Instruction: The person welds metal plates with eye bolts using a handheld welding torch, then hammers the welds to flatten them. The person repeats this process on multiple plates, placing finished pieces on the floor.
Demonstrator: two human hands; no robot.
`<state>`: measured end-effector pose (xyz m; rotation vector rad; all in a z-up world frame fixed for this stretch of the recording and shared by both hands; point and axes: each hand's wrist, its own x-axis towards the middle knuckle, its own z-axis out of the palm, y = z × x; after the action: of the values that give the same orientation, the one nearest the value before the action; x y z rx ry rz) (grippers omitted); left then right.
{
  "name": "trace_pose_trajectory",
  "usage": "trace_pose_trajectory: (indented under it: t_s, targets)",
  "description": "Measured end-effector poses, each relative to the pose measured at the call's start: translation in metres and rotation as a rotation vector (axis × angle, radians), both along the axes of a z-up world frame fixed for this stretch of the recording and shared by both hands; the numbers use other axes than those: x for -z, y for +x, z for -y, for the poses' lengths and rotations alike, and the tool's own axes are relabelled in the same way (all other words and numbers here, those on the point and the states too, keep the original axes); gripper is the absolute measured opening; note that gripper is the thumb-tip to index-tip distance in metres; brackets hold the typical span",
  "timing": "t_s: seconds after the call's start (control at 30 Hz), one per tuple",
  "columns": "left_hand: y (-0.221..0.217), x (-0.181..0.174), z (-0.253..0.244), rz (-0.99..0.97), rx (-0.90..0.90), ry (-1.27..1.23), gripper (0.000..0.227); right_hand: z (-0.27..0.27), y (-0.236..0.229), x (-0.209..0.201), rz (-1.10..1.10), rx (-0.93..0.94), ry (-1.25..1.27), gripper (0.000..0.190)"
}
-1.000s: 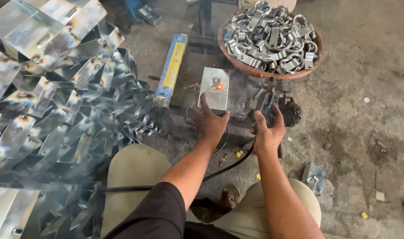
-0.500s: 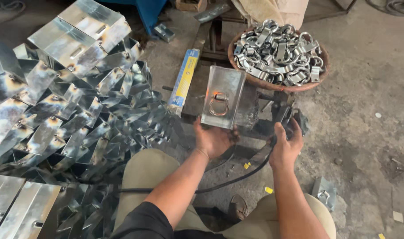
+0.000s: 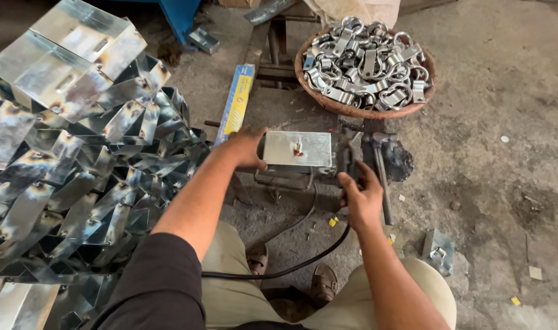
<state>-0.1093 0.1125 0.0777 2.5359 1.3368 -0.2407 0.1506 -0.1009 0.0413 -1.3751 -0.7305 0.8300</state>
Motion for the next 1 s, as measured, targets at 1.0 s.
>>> trace_pose_trajectory:
  t_s: [1.0]
  targets:
    - [0.019, -0.036, 0.008, -0.255, -0.112, -0.019, 0.121, 0.003, -0.056, 0.025, 0.106, -0.108, -0.086, 0.069]
